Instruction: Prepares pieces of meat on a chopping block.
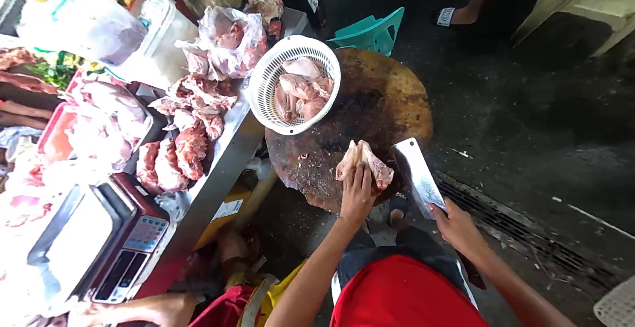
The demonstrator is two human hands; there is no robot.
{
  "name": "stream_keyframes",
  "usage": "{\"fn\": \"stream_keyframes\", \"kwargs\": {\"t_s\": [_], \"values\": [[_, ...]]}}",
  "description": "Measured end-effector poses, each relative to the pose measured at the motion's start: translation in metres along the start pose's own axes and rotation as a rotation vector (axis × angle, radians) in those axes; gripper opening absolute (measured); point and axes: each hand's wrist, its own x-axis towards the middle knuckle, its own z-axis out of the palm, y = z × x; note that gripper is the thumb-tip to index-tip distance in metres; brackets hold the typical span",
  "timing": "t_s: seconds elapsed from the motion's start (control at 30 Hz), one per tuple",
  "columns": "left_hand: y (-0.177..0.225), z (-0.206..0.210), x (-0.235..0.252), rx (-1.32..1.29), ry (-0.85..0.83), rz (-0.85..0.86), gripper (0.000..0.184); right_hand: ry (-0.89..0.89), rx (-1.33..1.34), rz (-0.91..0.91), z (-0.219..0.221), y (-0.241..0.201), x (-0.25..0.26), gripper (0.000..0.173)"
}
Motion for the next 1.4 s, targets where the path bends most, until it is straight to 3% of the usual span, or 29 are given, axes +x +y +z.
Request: {"fn": "stream_keyframes", "kwargs": {"t_s": [0.07, 0.13, 0.3, 0.43, 0.53, 0.67, 0.77, 0.87, 0.93, 1.03, 1.1, 1.17, 1.27, 1.33, 1.4], "values": [[0.003, -0.014, -0.007, -0.327, -0.049, -0.106, 0.068, 0.077, -0.025, -0.064, 0.001, -0.008, -0.021, 0.039], [-0.004, -0.021, -0.014, -0.455, 0.003, -0.165, 0.055, 0.154, -0.013, -0.154, 0.006, -0.023, -0.042, 0.041], [-0.026, -0.006, -0.022, -0.502, 0.203, -0.067, 0.027, 0.076, 0.055, -0.212, 0.023, -0.078, -0.064, 0.043], [-0.026, -0.002, -0.02, -0.477, 0.216, -0.12, 0.018, -0.034, -0.145, -0.086, 0.039, -0.099, -0.057, 0.041], [-0.03, 0.002, -0.02, -0.438, 0.216, -0.139, 0.014, -0.069, -0.322, -0.04, 0.042, -0.086, -0.067, 0.038], [-0.035, 0.001, -0.023, -0.464, 0.252, -0.136, 0.018, -0.042, -0.562, -0.114, 0.026, -0.049, -0.112, 0.032], [-0.036, 0.005, -0.029, -0.431, 0.223, -0.08, 0.025, 0.097, -0.545, -0.204, 0.007, -0.022, -0.14, 0.035], [-0.015, 0.012, -0.03, -0.196, 0.113, -0.001, 0.066, 0.244, -0.407, -0.215, -0.007, -0.005, -0.136, 0.044], [-0.002, 0.026, -0.015, -0.012, 0.149, -0.009, 0.087, 0.275, -0.29, -0.164, -0.008, -0.004, -0.116, 0.043], [-0.008, 0.034, 0.016, 0.106, 0.273, -0.027, 0.075, 0.179, -0.101, -0.038, -0.007, -0.012, -0.073, 0.037], [-0.016, 0.02, 0.03, 0.016, 0.295, -0.061, 0.062, 0.102, -0.051, 0.007, -0.005, -0.013, -0.043, 0.037], [-0.027, -0.015, 0.038, -0.22, 0.146, -0.211, 0.062, 0.003, -0.033, 0.039, -0.003, -0.011, -0.022, 0.042], [-0.048, -0.089, 0.064, -0.546, -0.28, -0.47, 0.06, -0.062, 0.058, 0.013, -0.001, 0.001, -0.011, 0.046], [-0.055, -0.125, 0.093, -0.636, -0.593, -0.424, 0.052, -0.085, 0.136, 0.03, -0.002, 0.009, -0.007, 0.043], [-0.055, -0.129, 0.126, -0.578, -0.844, -0.268, 0.048, -0.088, 0.163, 0.064, -0.004, 0.012, -0.002, 0.041]]}}
